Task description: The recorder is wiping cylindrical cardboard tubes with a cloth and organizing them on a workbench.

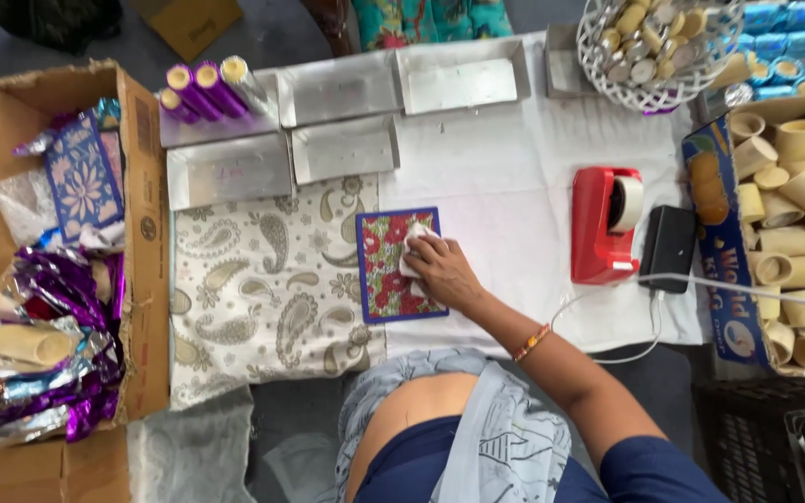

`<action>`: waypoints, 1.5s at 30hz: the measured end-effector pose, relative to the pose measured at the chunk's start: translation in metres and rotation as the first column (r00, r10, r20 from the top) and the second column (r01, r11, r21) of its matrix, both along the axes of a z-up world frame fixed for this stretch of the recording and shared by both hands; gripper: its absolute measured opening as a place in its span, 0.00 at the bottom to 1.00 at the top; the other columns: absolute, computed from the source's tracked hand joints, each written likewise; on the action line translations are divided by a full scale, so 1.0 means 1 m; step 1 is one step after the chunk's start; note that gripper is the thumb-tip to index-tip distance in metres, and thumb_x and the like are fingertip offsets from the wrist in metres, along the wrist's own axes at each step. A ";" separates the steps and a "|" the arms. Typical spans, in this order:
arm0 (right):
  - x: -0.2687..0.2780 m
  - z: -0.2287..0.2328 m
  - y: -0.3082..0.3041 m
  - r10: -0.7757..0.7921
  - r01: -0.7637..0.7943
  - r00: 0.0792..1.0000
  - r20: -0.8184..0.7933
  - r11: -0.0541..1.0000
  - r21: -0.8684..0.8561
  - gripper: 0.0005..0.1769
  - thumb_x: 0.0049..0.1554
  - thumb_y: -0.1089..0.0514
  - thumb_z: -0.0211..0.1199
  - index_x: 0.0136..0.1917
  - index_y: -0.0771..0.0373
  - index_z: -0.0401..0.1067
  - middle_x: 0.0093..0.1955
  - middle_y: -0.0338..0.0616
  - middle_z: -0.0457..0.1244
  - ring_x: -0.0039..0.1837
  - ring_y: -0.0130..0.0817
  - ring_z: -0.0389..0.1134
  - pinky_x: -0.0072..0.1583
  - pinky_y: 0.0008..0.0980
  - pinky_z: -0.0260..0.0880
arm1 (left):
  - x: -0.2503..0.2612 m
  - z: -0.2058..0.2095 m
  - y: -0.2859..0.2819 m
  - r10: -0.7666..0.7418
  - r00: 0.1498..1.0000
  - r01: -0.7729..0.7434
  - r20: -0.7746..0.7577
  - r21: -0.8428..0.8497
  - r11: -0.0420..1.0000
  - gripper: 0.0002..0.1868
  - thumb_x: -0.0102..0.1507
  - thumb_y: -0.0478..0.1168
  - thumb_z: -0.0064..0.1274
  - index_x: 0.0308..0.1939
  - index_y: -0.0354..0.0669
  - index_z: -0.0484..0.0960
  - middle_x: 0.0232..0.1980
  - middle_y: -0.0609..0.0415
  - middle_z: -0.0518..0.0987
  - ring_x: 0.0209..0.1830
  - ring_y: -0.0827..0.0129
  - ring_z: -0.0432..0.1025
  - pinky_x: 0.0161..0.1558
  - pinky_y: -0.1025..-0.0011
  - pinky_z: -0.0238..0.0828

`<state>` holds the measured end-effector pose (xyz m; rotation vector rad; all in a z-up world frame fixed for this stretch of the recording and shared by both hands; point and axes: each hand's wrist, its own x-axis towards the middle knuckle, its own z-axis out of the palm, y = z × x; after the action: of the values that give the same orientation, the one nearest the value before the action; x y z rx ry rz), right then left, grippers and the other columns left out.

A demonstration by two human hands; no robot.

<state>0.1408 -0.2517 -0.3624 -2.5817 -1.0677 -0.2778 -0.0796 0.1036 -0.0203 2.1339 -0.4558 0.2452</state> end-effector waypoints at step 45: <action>-0.001 0.045 0.011 -0.050 -0.003 0.987 0.151 0.943 0.331 0.18 0.56 0.52 0.72 0.58 0.57 0.78 0.61 0.46 0.65 0.57 0.37 0.65 0.56 0.38 0.68 | 0.182 -0.343 -0.178 -0.423 0.444 -0.695 -0.790 -0.602 0.394 0.24 0.69 0.60 0.39 0.59 0.51 0.77 0.52 0.55 0.81 0.50 0.67 0.77 0.46 0.63 0.81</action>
<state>0.1396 -0.2411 -0.3172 -2.3003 -0.9475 -0.6210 0.1026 -0.0744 -0.3637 0.8240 0.5422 -0.4943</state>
